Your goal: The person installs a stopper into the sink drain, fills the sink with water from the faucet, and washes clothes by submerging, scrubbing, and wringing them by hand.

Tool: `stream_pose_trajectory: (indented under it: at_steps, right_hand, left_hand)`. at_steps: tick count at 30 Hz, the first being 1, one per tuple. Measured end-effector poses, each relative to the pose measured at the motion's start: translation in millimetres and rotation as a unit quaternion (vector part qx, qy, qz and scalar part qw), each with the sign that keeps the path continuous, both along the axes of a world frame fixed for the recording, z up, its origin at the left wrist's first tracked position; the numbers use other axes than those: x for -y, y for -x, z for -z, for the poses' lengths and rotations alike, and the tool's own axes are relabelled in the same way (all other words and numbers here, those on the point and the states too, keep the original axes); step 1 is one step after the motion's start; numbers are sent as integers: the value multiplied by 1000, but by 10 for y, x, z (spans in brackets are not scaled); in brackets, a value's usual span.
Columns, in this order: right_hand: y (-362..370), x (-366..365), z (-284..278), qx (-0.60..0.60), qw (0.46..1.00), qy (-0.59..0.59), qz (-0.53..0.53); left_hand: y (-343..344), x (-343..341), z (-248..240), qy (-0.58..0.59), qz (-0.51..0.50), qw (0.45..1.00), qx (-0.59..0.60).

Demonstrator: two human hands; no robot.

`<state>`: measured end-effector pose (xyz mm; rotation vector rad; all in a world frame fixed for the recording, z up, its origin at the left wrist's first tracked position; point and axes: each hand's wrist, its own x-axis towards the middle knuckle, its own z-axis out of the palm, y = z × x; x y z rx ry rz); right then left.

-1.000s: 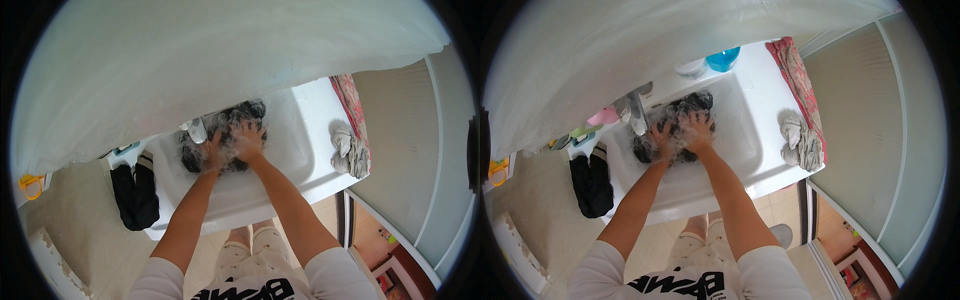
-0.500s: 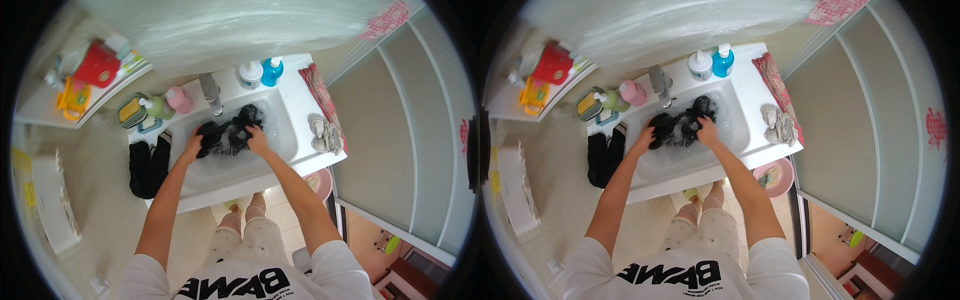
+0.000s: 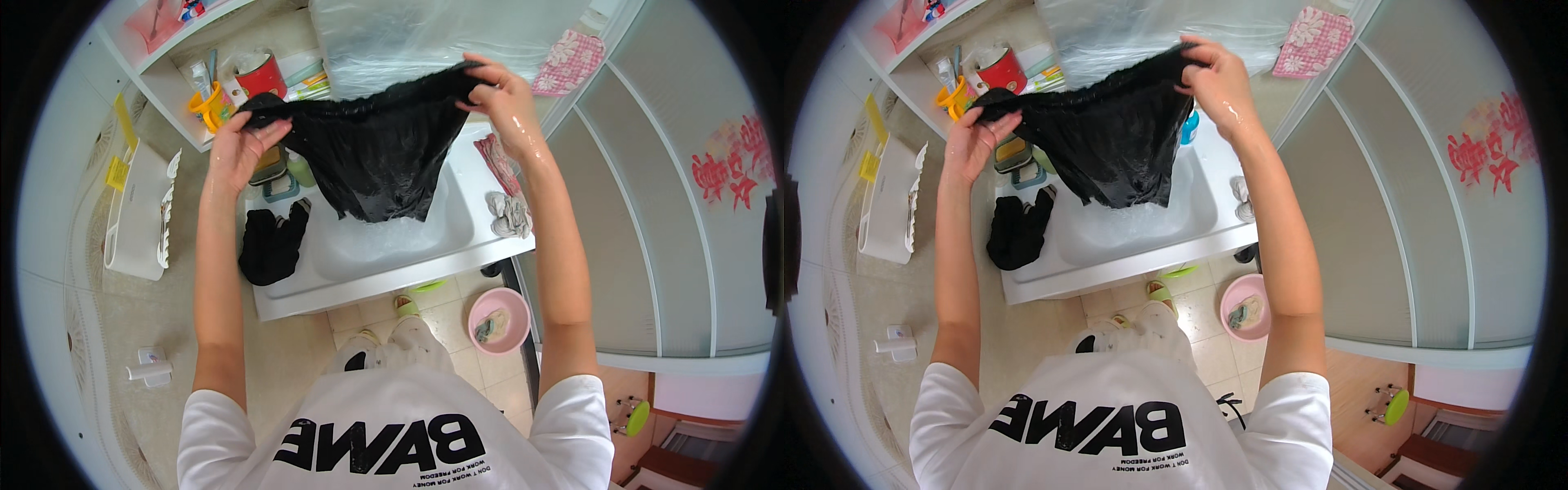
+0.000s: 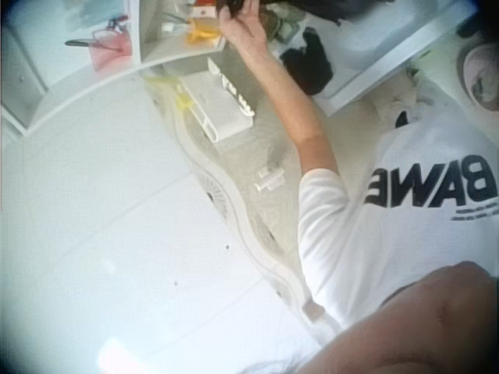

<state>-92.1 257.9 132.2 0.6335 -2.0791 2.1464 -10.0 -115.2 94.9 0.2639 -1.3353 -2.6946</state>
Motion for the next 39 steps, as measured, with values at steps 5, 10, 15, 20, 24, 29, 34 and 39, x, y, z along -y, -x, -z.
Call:
stream_pose_trajectory:
  at_steps: [5, 10, 15, 20, 24, 29, 34, 39]
  right_hand:
    - [-79, -56, 378, -102, 986, -126, 41]
    - [-148, 16, 2095, 19, 975, -221, -21]
    - [-376, -128, 3745, 52, 899, -386, -200]
    - [318, -364, 4399, 299, 872, -335, -196]
    - [603, 163, 4617, 227, 859, -456, 60]
    - [368, 735, 4833, 303, 874, -379, 36]
    - [-325, 1166, 3637, 156, 960, -228, -48]
    - [-275, 1275, 3906, 176, 939, -294, -16]
  left_hand:
    - [-90, 167, 434, 30, -11, 997, -67]
    - [-124, 168, 1837, 220, -102, 968, 69]
    - [-475, -224, 3131, 543, -94, 800, 237]
    - [-393, -916, 3889, 135, 140, 866, 460]
    - [44, -1804, 3675, -369, -57, 767, 523]
    - [587, -2037, 3880, -409, 2, 839, 357]
    - [247, -1209, 4901, -290, -89, 925, 229]
    - [110, -1227, 5295, -330, -26, 937, 109]
